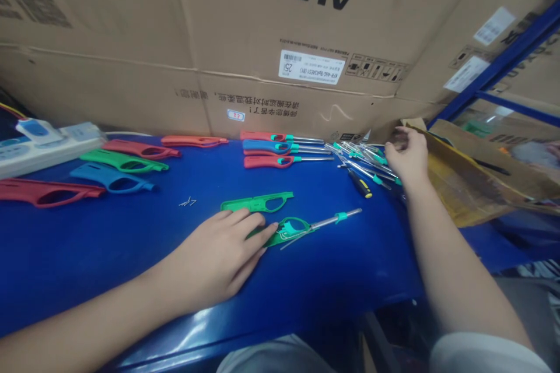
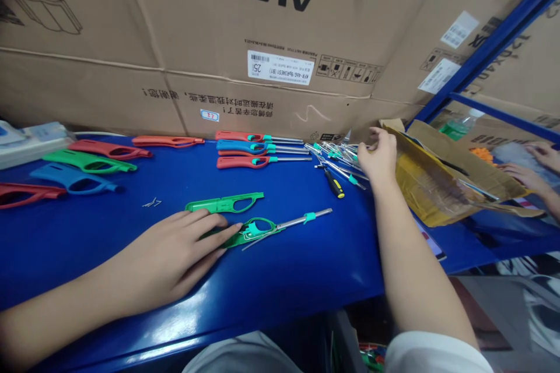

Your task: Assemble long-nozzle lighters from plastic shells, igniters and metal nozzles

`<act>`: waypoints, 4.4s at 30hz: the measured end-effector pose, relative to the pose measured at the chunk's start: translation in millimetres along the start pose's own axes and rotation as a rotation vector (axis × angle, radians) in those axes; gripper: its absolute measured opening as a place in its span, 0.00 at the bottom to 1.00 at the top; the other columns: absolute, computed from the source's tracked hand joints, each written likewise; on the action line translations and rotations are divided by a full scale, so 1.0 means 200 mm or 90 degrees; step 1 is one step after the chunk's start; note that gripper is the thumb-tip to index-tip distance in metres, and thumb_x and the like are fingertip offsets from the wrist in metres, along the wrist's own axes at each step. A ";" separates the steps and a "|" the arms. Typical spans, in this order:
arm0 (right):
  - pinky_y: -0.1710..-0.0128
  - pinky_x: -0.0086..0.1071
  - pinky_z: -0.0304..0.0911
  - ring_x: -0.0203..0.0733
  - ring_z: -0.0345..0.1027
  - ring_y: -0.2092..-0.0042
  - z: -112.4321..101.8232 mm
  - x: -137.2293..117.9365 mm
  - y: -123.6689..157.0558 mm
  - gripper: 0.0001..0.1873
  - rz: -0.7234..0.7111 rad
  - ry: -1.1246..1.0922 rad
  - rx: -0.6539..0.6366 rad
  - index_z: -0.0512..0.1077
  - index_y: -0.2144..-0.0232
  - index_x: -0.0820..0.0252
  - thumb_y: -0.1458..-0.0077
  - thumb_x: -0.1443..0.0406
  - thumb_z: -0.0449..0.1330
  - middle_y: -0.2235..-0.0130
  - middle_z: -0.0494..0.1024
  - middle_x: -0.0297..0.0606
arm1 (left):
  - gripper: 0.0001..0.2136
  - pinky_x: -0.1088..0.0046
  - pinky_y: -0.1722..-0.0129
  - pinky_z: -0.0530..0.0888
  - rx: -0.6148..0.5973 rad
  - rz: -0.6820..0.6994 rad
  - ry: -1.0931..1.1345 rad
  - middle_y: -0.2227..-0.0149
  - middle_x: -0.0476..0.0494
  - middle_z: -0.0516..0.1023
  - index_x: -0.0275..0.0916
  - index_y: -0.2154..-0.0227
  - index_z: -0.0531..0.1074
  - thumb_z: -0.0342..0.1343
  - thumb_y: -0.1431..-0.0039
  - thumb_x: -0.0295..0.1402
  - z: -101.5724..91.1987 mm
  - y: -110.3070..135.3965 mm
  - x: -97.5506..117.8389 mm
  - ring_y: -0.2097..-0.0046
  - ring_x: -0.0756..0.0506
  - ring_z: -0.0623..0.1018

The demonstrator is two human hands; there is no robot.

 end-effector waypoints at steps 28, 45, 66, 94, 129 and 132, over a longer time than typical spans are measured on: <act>0.49 0.47 0.73 0.47 0.74 0.48 0.34 -0.30 -0.05 0.20 -0.095 0.172 -0.408 0.71 0.44 0.60 0.33 0.58 0.62 0.44 0.75 0.45 | 0.19 0.58 0.55 0.77 -0.013 -0.010 0.069 0.49 0.38 0.76 0.43 0.37 0.68 0.45 0.27 0.32 0.03 -0.02 -0.02 0.50 0.37 0.75; 0.59 0.30 0.68 0.37 0.74 0.63 -0.04 -0.87 0.51 0.06 -0.351 -0.327 -0.444 0.80 0.63 0.59 0.41 0.64 0.64 0.63 0.82 0.35 | 0.21 0.63 0.41 0.73 0.275 -0.125 0.243 0.43 0.35 0.74 0.36 0.37 0.68 0.55 0.30 0.33 -0.01 -0.03 -0.04 0.42 0.41 0.74; 0.60 0.38 0.63 0.40 0.75 0.63 -0.06 -0.89 0.76 0.03 -0.499 -0.530 -0.396 0.78 0.62 0.56 0.34 0.66 0.63 0.65 0.84 0.36 | 0.11 0.72 0.58 0.76 0.150 -0.192 0.598 0.58 0.45 0.84 0.42 0.50 0.81 0.56 0.30 0.33 0.05 -0.06 -0.02 0.59 0.47 0.81; 0.68 0.34 0.60 0.38 0.70 0.66 -0.13 -0.83 0.73 0.08 -0.682 -0.116 -0.623 0.73 0.56 0.56 0.30 0.65 0.54 0.54 0.75 0.37 | 0.08 0.71 0.62 0.73 0.177 -0.330 0.652 0.61 0.44 0.80 0.39 0.59 0.78 0.61 0.35 0.38 0.07 -0.06 -0.04 0.62 0.47 0.78; 0.79 0.23 0.63 0.30 0.66 0.80 0.03 -0.82 0.75 0.13 -0.053 -0.587 -0.818 0.72 0.66 0.62 0.42 0.57 0.66 0.80 0.70 0.27 | 0.09 0.73 0.65 0.72 0.181 -0.341 0.642 0.63 0.45 0.83 0.39 0.58 0.82 0.64 0.38 0.37 0.08 -0.06 -0.06 0.65 0.49 0.77; 0.79 0.24 0.64 0.30 0.67 0.80 0.04 -0.82 0.74 0.16 -0.039 -0.615 -0.837 0.73 0.65 0.63 0.42 0.55 0.67 0.79 0.71 0.28 | 0.09 0.74 0.65 0.72 0.180 -0.337 0.644 0.63 0.46 0.83 0.39 0.58 0.82 0.64 0.38 0.36 0.08 -0.07 -0.06 0.66 0.49 0.77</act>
Point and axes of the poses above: each hand's wrist, its own y-axis away from the middle knuckle, its own z-axis out of the palm, x = y × z, the point moved 1 cm from there along -y, towards the middle knuckle
